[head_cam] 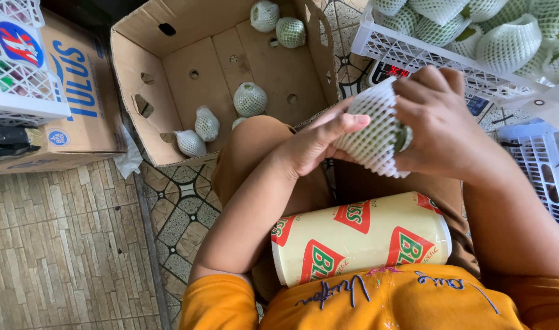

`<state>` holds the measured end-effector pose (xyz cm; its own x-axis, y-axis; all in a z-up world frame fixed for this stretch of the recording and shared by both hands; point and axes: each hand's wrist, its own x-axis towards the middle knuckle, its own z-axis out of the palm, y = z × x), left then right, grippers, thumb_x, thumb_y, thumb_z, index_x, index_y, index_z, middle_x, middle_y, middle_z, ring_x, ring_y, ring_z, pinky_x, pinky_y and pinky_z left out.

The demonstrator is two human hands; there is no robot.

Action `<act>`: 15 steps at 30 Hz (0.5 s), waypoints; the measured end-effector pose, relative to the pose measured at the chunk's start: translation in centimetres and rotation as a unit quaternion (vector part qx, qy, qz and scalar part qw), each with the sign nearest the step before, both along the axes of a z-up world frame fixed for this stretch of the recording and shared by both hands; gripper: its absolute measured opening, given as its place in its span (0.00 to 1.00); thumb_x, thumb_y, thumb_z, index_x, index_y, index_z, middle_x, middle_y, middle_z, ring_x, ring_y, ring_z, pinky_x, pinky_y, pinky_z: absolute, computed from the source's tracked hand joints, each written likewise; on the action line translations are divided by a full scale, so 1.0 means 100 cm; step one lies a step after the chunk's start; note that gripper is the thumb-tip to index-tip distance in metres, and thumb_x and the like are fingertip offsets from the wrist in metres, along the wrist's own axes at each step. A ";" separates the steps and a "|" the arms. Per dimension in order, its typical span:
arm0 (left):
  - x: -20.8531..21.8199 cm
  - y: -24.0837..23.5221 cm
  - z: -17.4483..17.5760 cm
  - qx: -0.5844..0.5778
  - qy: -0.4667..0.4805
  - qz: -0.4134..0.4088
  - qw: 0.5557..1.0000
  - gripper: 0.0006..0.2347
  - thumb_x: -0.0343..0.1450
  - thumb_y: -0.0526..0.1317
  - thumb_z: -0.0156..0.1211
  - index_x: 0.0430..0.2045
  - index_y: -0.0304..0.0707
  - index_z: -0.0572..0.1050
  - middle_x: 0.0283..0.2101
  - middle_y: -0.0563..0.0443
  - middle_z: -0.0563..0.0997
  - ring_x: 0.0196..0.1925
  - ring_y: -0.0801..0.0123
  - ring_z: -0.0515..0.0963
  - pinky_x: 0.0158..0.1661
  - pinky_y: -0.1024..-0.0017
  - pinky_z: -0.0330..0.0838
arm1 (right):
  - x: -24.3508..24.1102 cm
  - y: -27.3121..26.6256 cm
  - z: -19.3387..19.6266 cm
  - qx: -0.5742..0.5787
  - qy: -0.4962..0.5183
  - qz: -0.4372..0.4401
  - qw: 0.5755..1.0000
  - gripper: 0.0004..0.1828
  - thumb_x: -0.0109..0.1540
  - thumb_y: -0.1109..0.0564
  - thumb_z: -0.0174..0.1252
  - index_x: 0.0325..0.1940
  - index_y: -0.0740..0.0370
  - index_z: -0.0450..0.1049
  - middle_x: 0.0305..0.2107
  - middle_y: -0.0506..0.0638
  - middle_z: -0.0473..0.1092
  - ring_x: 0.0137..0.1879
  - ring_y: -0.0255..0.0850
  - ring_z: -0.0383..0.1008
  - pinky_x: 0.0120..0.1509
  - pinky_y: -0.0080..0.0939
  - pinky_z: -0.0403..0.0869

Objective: The person wraps individual green fruit in white protective netting, secures the wrapping with clear tape, and places the finished items into a cardboard box.

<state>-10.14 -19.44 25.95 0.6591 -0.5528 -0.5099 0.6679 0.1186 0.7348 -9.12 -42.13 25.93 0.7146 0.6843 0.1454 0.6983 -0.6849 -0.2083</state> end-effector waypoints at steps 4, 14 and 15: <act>0.003 0.002 -0.023 -0.090 -0.057 0.010 0.994 0.38 0.60 0.48 0.70 0.66 0.42 0.61 0.58 0.47 0.73 0.59 0.61 0.75 0.48 0.61 0.83 | 0.005 -0.016 -0.006 0.066 0.088 -0.042 0.993 0.31 0.36 0.52 0.68 0.38 0.63 0.63 0.35 0.51 0.65 0.49 0.48 0.55 0.60 0.47 0.53; -0.003 -0.016 -0.043 0.074 -0.120 0.085 0.986 0.37 0.49 0.50 0.75 0.54 0.44 0.67 0.50 0.50 0.77 0.52 0.67 0.75 0.44 0.72 0.76 | -0.002 0.005 -0.025 0.045 0.021 -0.023 0.999 0.31 0.45 0.51 0.69 0.49 0.64 0.69 0.41 0.51 0.69 0.51 0.50 0.60 0.58 0.50 0.57; -0.002 -0.018 -0.037 0.074 -0.120 0.086 0.986 0.37 0.49 0.50 0.75 0.54 0.44 0.67 0.50 0.50 0.77 0.52 0.67 0.75 0.44 0.72 0.76 | 0.001 -0.001 -0.024 0.044 0.021 -0.022 0.999 0.31 0.45 0.51 0.69 0.49 0.64 0.69 0.41 0.51 0.69 0.51 0.50 0.60 0.58 0.50 0.57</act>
<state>-10.36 -21.28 22.27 0.8476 -0.3544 -0.3949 0.4526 0.0944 0.8867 -9.02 -42.26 23.49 0.7510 0.6372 0.1730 0.6566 -0.6927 -0.2985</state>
